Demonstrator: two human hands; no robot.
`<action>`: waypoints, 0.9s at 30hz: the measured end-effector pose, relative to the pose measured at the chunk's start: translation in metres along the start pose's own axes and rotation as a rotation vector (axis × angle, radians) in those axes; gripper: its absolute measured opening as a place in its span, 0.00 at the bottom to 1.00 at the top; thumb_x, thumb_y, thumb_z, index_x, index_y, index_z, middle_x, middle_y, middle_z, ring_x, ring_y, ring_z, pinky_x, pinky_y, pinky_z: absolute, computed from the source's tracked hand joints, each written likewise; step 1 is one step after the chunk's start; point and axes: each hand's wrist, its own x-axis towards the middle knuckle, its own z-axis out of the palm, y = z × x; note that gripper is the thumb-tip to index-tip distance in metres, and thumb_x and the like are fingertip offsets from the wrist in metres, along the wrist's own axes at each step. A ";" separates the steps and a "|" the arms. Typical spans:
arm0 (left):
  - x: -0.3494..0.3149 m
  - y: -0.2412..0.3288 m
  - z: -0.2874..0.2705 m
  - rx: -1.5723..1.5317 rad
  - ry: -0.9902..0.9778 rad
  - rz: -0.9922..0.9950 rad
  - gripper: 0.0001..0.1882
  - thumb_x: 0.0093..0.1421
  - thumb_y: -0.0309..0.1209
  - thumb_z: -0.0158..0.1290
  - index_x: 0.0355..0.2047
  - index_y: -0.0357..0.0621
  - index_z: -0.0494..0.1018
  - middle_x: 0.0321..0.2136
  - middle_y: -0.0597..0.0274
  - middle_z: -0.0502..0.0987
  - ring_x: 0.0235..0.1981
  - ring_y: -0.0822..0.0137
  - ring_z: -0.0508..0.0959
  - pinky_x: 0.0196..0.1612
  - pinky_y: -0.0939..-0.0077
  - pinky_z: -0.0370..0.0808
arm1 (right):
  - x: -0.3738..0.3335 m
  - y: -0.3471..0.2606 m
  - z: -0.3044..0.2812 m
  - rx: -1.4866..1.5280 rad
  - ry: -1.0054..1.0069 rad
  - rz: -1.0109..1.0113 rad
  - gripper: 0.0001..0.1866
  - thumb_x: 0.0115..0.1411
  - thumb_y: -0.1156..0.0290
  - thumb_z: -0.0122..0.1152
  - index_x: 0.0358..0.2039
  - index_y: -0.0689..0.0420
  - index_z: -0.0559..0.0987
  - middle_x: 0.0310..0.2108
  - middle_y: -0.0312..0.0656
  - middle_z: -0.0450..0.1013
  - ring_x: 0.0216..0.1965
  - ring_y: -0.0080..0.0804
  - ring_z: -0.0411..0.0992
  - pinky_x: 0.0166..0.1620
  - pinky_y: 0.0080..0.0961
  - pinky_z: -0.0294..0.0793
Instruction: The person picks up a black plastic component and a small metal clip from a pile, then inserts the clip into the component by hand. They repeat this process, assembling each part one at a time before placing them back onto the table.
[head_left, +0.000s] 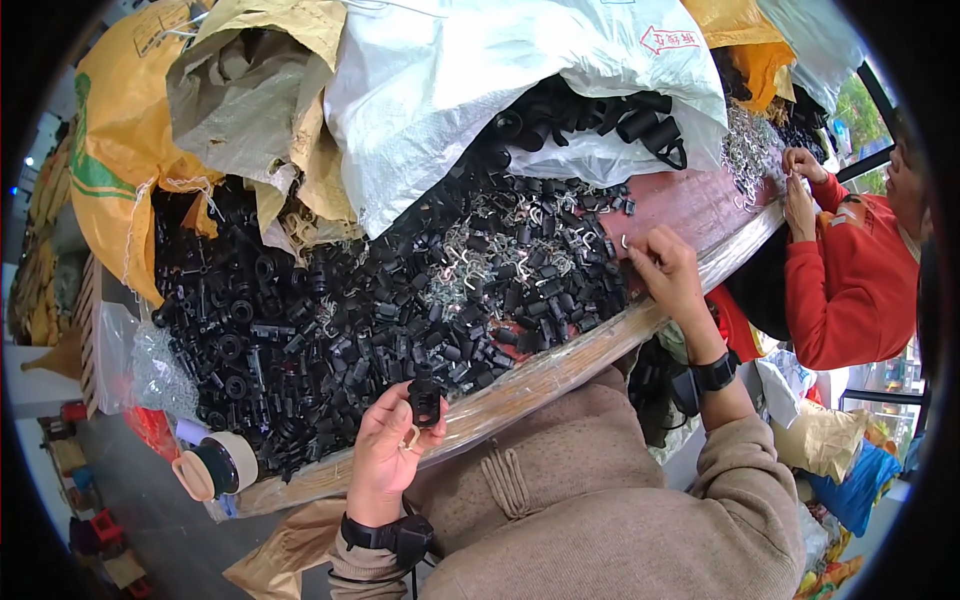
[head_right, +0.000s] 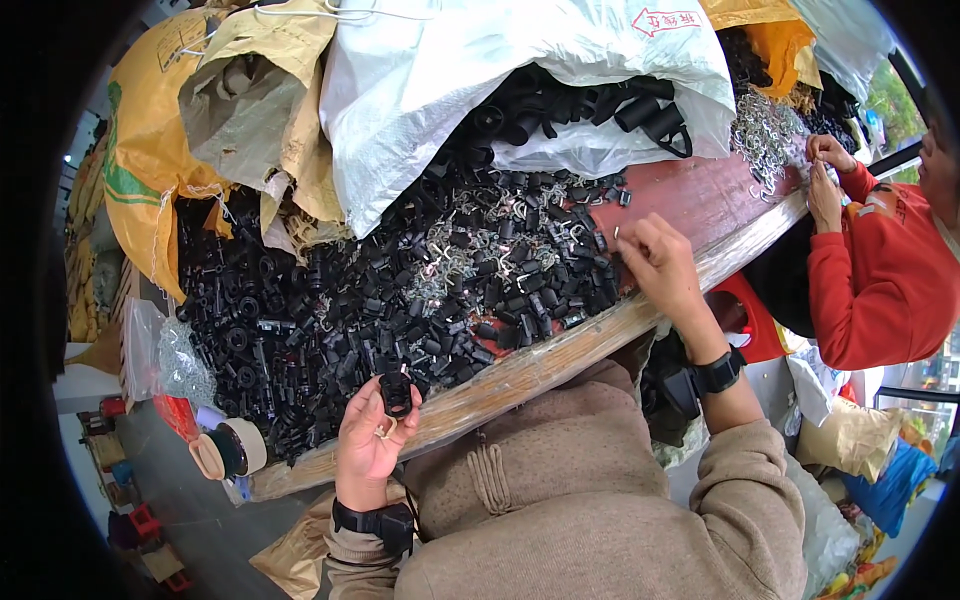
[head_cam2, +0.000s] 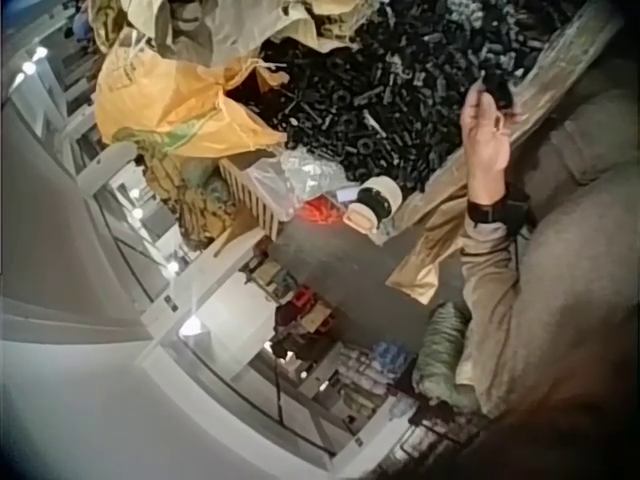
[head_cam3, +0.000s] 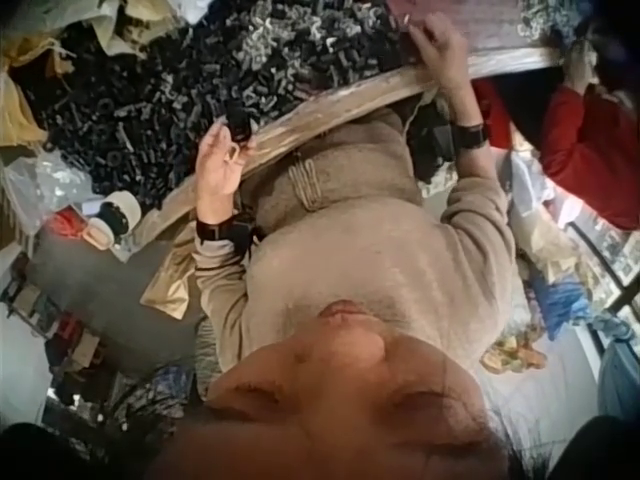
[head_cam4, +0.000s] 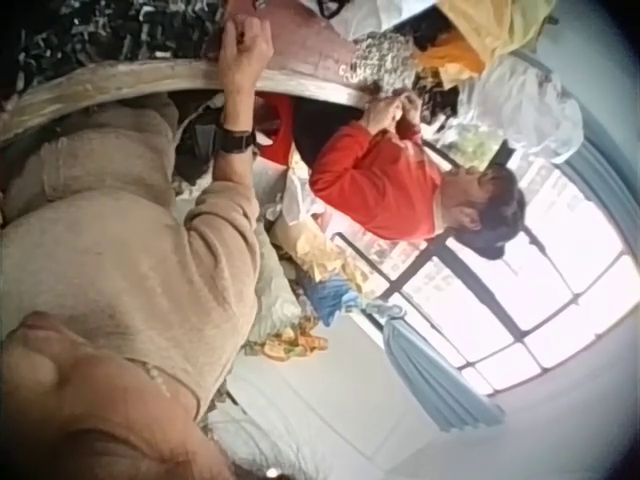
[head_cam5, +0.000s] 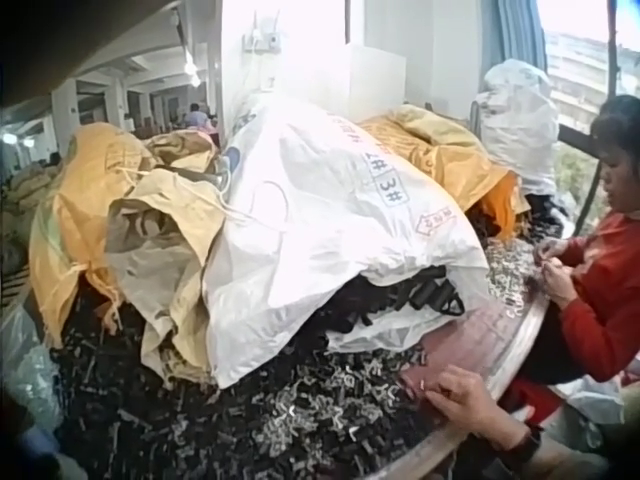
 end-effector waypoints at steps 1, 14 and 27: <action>0.001 0.001 0.000 0.015 -0.008 -0.006 0.18 0.54 0.35 0.48 0.41 0.36 0.63 0.33 0.48 0.71 0.28 0.64 0.73 0.29 0.76 0.74 | -0.002 -0.006 0.002 0.046 -0.024 -0.066 0.04 0.47 0.76 0.54 0.23 0.62 0.70 0.20 0.43 0.63 0.21 0.37 0.63 0.24 0.26 0.61; -0.004 -0.005 0.001 -0.020 -0.018 -0.006 0.16 0.54 0.32 0.48 0.40 0.36 0.63 0.34 0.49 0.71 0.29 0.65 0.74 0.31 0.78 0.74 | 0.014 -0.048 0.039 -0.009 -0.193 -0.478 0.07 0.43 0.79 0.56 0.26 0.60 0.72 0.24 0.41 0.65 0.26 0.39 0.66 0.28 0.27 0.65; -0.003 -0.003 -0.010 -0.049 -0.039 -0.021 0.15 0.54 0.31 0.48 0.41 0.37 0.64 0.34 0.49 0.71 0.29 0.66 0.75 0.31 0.78 0.75 | -0.009 -0.081 0.077 -0.104 -0.356 -0.699 0.06 0.39 0.74 0.53 0.17 0.57 0.66 0.19 0.40 0.59 0.19 0.35 0.63 0.24 0.28 0.64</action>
